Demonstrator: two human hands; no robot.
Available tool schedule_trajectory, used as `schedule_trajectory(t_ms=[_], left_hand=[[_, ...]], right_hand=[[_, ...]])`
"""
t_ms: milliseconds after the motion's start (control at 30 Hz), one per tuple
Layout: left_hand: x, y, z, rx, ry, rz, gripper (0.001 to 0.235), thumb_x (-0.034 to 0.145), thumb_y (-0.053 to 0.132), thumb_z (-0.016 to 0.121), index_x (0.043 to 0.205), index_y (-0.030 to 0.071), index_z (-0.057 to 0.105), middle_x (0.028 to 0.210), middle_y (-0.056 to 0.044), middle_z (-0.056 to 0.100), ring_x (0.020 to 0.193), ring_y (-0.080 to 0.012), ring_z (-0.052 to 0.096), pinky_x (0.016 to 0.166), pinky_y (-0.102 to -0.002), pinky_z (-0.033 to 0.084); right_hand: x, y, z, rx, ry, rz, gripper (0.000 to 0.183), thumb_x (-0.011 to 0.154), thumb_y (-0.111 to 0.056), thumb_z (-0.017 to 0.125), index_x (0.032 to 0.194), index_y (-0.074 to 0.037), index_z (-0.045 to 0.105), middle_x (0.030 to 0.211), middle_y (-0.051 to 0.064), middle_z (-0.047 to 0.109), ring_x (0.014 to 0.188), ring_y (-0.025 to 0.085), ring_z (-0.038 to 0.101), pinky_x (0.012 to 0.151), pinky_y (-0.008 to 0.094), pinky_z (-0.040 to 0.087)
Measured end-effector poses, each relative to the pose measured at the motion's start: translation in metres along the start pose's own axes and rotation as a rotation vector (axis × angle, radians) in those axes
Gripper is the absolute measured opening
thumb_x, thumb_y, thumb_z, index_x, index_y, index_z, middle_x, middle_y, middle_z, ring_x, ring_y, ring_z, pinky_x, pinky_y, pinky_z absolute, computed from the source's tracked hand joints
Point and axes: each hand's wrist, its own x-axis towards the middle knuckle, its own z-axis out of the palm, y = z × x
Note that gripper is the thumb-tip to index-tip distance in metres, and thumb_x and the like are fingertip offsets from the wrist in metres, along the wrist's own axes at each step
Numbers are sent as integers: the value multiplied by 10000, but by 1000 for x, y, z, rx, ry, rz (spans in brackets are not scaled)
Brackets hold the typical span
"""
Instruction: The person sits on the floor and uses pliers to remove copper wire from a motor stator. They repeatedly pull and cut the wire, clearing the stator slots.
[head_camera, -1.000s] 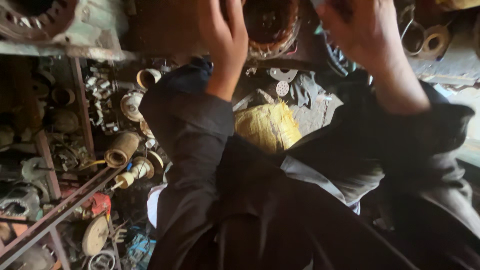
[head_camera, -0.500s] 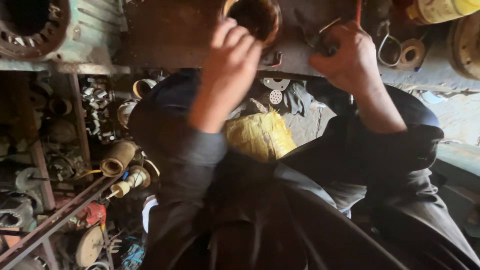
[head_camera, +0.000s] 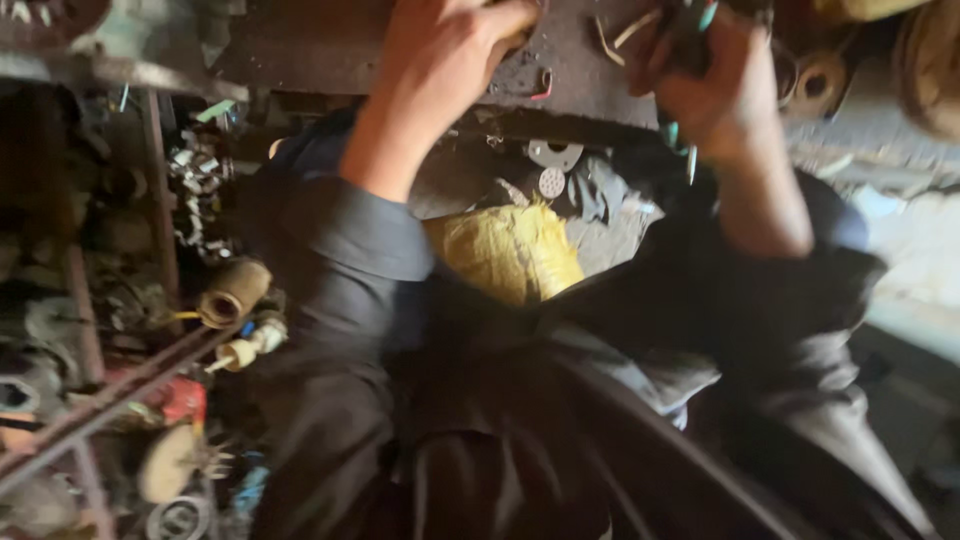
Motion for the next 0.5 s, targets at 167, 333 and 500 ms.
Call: schedule_trajectory(t_ms=[167,333,500], left_hand=[[24,-20,-8,-185,-209,107,92,1015,105,711,1088,61,744,995,-96,782,816,-250,742,700,-385,566],[8,-21,12,-4,-44,162,79,1001,50,656,1070,21,681,841,-84,723,719,-260,687,652,-414,523],[5,-44,22,-395,20,-141,132,1105,75,544,1038,19,643,862,-99,722,755,-248,731,660,-384,554]], right_hand=[[-20,21,21,-495,143,-215,163,823,113,605,933,9,665,1163,147,678,1036,349,676,911,449,560],[-26,29,27,-716,169,-192,242,775,77,624,1001,17,684,1374,124,648,1251,352,590,1099,500,447],[-20,29,36,-929,174,-278,294,806,44,616,1063,-48,722,1537,189,540,1462,373,514,1218,578,304]])
